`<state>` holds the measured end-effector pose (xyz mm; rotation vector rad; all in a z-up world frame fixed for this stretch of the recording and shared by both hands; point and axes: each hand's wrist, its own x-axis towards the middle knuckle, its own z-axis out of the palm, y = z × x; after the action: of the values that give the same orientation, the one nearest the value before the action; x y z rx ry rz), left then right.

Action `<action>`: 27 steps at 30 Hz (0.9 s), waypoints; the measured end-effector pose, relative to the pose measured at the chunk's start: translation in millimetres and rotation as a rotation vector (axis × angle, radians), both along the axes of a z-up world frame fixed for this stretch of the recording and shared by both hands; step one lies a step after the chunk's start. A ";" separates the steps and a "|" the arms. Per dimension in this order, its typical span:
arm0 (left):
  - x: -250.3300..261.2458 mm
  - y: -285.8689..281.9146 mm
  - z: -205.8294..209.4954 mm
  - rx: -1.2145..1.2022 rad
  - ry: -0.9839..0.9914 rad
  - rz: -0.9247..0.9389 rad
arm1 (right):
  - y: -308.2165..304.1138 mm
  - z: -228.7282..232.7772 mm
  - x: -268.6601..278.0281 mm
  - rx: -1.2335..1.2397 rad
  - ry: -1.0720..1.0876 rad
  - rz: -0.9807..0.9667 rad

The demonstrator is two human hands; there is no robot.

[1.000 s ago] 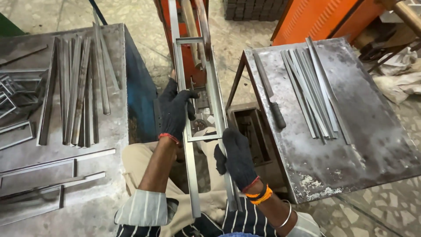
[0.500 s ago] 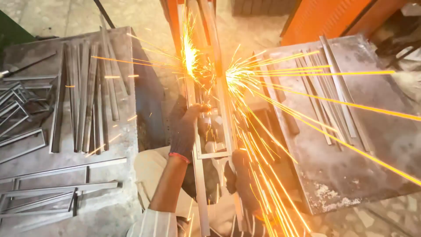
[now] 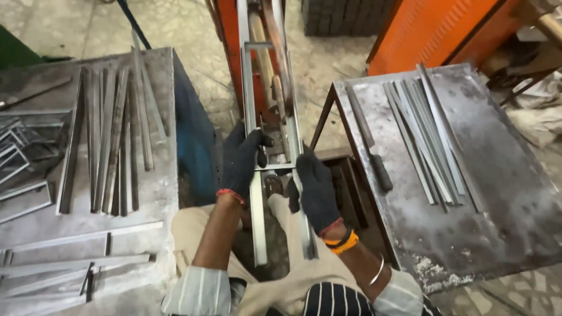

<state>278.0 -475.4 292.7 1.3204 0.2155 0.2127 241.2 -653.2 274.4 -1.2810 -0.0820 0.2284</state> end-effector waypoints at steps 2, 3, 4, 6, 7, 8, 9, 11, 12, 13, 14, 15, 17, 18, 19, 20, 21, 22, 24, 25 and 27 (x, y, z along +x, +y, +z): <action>1.8 2.4 -10.5 0.009 0.003 0.023 | -0.3 1.8 1.2 0.014 -0.017 0.021; 11.2 3.7 -4.2 0.011 -0.010 0.031 | 1.8 8.4 11.1 0.016 -0.030 0.029; 10.2 -0.2 -3.1 -0.001 -0.004 0.051 | -1.0 11.7 9.2 0.013 -0.001 0.019; 13.6 -6.5 -2.7 -0.024 0.011 0.066 | -6.0 18.3 11.6 -0.002 0.036 0.005; 18.6 -8.1 -2.3 -0.062 0.005 0.062 | -7.3 22.8 16.6 -0.044 0.021 0.010; 28.1 -2.7 2.7 -0.087 -0.015 0.067 | -2.0 28.9 27.7 -0.072 -0.008 0.025; 39.6 5.3 2.1 -0.085 -0.020 0.073 | 2.9 30.2 39.8 -0.070 -0.014 0.030; 63.2 15.9 -3.6 -0.024 -0.071 0.044 | 7.7 30.7 62.1 -0.074 0.011 0.020; 69.7 16.9 -2.2 -0.024 -0.069 0.046 | 7.9 24.4 70.4 -0.074 0.013 0.022; 76.7 18.1 -0.1 -0.002 -0.082 0.056 | 8.4 18.7 79.2 -0.104 -0.060 -0.012; 86.5 20.4 4.2 0.024 -0.100 0.066 | 10.0 14.6 90.8 -0.131 -0.138 -0.047; 86.7 18.8 0.8 0.026 -0.103 0.068 | 9.2 7.0 93.2 -0.129 -0.142 -0.046; 86.4 20.5 -3.4 0.091 -0.068 0.096 | 12.7 -7.5 98.9 -0.273 -0.525 -0.139; 87.2 20.7 -5.4 0.086 -0.066 0.096 | 12.1 -9.3 100.9 -0.277 -0.524 -0.137; 86.8 20.4 -8.1 0.082 -0.091 0.089 | 10.9 -11.8 101.6 -0.275 -0.409 -0.146; 84.7 22.5 -10.3 0.081 -0.116 0.085 | 12.1 -14.5 101.5 -0.268 -0.296 -0.150; 86.4 24.1 -9.5 0.080 -0.115 0.090 | 13.1 -7.7 98.7 -0.269 -0.295 -0.145; 88.2 21.6 -9.4 0.016 -0.135 0.074 | 10.3 -1.1 94.2 -0.237 -0.320 -0.136; 75.1 16.3 -7.4 -0.048 -0.153 0.055 | 4.9 4.8 74.8 -0.206 -0.342 -0.130; 60.4 14.0 -5.2 -0.042 -0.110 0.052 | 2.7 4.2 60.2 -0.247 -0.314 -0.150; 27.7 6.1 -3.7 -0.042 -0.073 0.044 | -10.9 -1.8 30.5 -0.293 -0.291 -0.175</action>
<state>305.7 -469.3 289.0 1.2651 0.1864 0.2919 271.7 -664.1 272.7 -1.5987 -0.1891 -0.1022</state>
